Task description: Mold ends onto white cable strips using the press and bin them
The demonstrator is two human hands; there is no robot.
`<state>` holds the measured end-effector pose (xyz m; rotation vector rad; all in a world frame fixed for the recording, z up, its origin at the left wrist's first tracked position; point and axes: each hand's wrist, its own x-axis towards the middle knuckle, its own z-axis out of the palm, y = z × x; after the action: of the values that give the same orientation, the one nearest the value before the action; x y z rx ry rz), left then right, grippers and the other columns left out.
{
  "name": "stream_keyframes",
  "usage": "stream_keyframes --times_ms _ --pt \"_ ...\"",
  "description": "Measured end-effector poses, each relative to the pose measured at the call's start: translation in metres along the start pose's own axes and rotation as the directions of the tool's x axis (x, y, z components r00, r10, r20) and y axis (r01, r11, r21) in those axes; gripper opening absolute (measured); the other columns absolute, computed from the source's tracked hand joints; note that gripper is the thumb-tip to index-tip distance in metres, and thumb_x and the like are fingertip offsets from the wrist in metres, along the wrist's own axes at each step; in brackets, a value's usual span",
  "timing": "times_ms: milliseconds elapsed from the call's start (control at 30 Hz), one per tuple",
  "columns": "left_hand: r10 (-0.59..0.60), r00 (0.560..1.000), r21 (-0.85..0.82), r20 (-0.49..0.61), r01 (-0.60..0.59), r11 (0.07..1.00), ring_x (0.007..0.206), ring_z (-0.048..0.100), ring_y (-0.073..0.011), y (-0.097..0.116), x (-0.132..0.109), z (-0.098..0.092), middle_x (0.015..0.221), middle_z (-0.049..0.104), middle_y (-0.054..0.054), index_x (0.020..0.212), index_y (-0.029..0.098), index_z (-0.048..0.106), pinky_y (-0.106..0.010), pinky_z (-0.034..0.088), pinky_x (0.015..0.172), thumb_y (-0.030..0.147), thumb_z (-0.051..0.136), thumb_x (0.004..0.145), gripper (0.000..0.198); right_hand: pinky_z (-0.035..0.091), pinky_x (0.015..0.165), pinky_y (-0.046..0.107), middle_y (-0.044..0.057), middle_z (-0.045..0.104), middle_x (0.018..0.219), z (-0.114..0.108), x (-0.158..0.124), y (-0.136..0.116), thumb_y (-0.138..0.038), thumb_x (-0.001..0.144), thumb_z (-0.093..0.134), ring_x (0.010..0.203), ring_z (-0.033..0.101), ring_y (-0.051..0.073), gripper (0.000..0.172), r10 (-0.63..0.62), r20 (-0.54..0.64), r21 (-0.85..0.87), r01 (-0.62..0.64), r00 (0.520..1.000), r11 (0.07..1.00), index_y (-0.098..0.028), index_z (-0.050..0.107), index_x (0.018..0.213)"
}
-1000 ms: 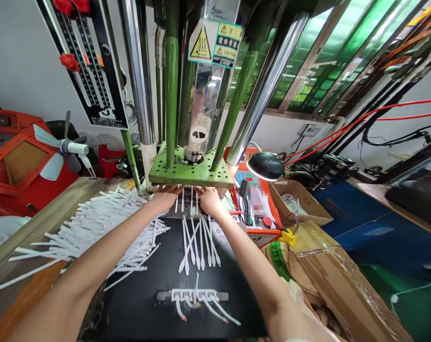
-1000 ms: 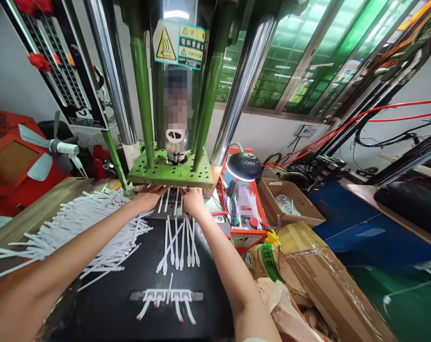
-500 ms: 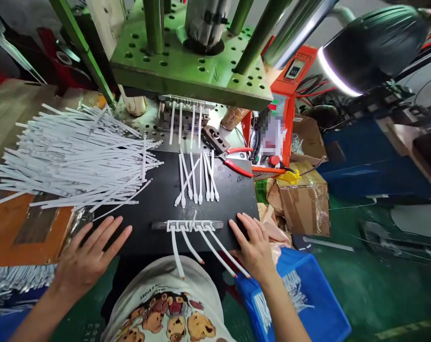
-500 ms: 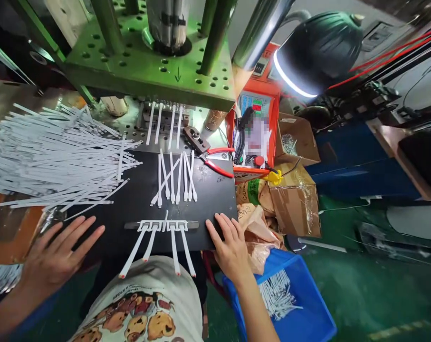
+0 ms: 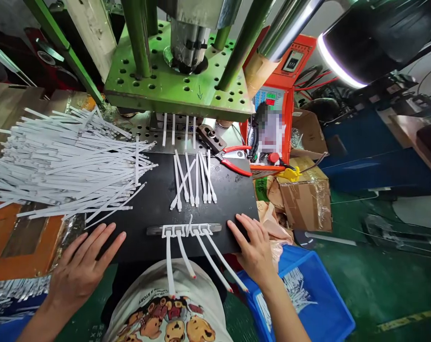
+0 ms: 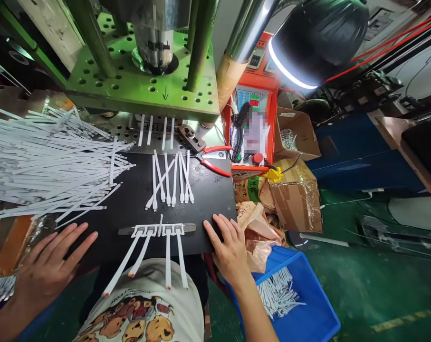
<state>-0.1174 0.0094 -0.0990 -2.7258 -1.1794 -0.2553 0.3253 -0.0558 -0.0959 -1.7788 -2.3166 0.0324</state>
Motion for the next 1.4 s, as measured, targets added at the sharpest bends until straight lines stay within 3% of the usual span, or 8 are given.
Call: stream_keyframes --times_ms 433,533,633,767,1000,1200,1300,1400 --pt "-0.035 0.999 -0.068 0.024 0.037 0.997 0.142 0.038 -0.0345 0.001 0.005 -0.007 0.152 0.043 -0.013 0.152 0.027 0.035 -0.050 0.024 0.120 0.019 0.052 0.095 0.060 0.033 0.111 0.058 0.016 0.047 0.144 -0.004 -0.001 -0.002 -0.001 0.081 0.046 0.137 0.042 0.032 0.071 0.042 0.000 -0.008 -0.042 0.999 0.999 -0.024 0.041 0.148" --pt "0.009 1.000 -0.156 0.027 -0.004 0.988 0.133 0.048 -0.0387 0.005 0.026 -0.017 0.145 0.050 -0.016 0.151 0.024 0.037 -0.051 0.035 0.109 0.033 0.053 0.097 0.057 0.032 0.110 0.062 0.018 0.046 0.144 -0.014 0.007 -0.007 -0.020 0.089 0.060 0.135 0.042 0.035 0.055 0.017 0.024 0.142 -0.020 1.000 0.990 -0.021 0.046 0.143" --pt "0.072 0.996 -0.254 -0.054 -0.083 0.964 0.111 0.061 -0.0321 0.017 0.062 -0.022 0.129 0.059 -0.017 0.146 0.017 0.044 -0.043 0.044 0.094 0.039 0.057 0.097 0.055 0.040 0.107 0.056 0.017 0.054 0.135 -0.021 0.028 -0.021 -0.037 0.093 0.063 0.127 0.050 0.031 0.052 -0.050 -0.013 0.402 0.051 0.999 0.914 -0.020 0.048 0.139" --pt "0.135 0.987 -0.359 -0.090 -0.159 0.920 0.084 0.061 -0.0180 0.030 0.101 -0.016 0.096 0.061 -0.009 0.127 0.007 0.054 -0.031 0.047 0.080 0.013 0.051 0.098 0.029 0.051 0.088 0.040 0.011 0.068 0.112 -0.023 0.067 -0.030 -0.021 0.099 0.052 0.102 0.061 0.022 0.028 -0.146 -0.018 0.524 0.134 0.989 0.841 -0.020 0.059 0.126" --pt "0.216 0.968 -0.541 0.131 -0.112 0.833 0.081 0.053 -0.0183 0.025 0.110 -0.010 0.089 0.054 -0.004 0.107 0.014 0.055 -0.031 0.045 0.070 0.001 0.038 0.097 0.024 0.049 0.072 0.022 0.006 0.071 0.091 -0.026 0.152 -0.012 -0.004 0.094 0.048 0.078 0.066 0.013 0.027 -0.456 0.148 0.643 0.265 0.878 0.719 -0.016 0.072 0.097" --pt "0.144 0.983 -0.478 0.111 -0.074 0.875 0.078 0.053 -0.0198 0.034 0.108 -0.012 0.085 0.053 -0.004 0.099 0.014 0.055 -0.034 0.047 0.066 0.000 0.038 0.095 0.022 0.047 0.072 0.024 0.007 0.067 0.086 -0.007 0.231 -0.042 -0.008 0.094 0.045 0.078 0.064 0.016 0.022 -0.139 -0.194 0.474 0.217 0.971 0.854 -0.014 0.066 0.096" --pt "0.141 0.984 -0.495 0.112 -0.068 0.866 0.085 0.059 -0.0201 0.028 0.110 -0.017 0.093 0.057 -0.004 0.112 0.015 0.055 -0.033 0.051 0.071 0.007 0.044 0.098 0.020 0.046 0.070 0.025 0.007 0.069 0.086 -0.015 0.230 -0.044 -0.014 0.097 0.042 0.075 0.063 0.016 0.021 -0.076 -0.270 0.467 0.200 0.960 0.861 -0.016 0.063 0.095" --pt "0.096 0.995 -0.531 -0.030 -0.097 0.842 0.091 0.063 -0.0178 0.015 0.126 -0.026 0.103 0.061 -0.005 0.122 0.017 0.052 -0.029 0.053 0.076 0.020 0.045 0.102 0.022 0.046 0.067 0.025 0.005 0.070 0.082 -0.026 0.211 -0.040 -0.015 0.096 0.043 0.073 0.064 0.017 0.019 -0.052 -0.294 0.471 0.192 0.954 0.861 -0.017 0.062 0.097"
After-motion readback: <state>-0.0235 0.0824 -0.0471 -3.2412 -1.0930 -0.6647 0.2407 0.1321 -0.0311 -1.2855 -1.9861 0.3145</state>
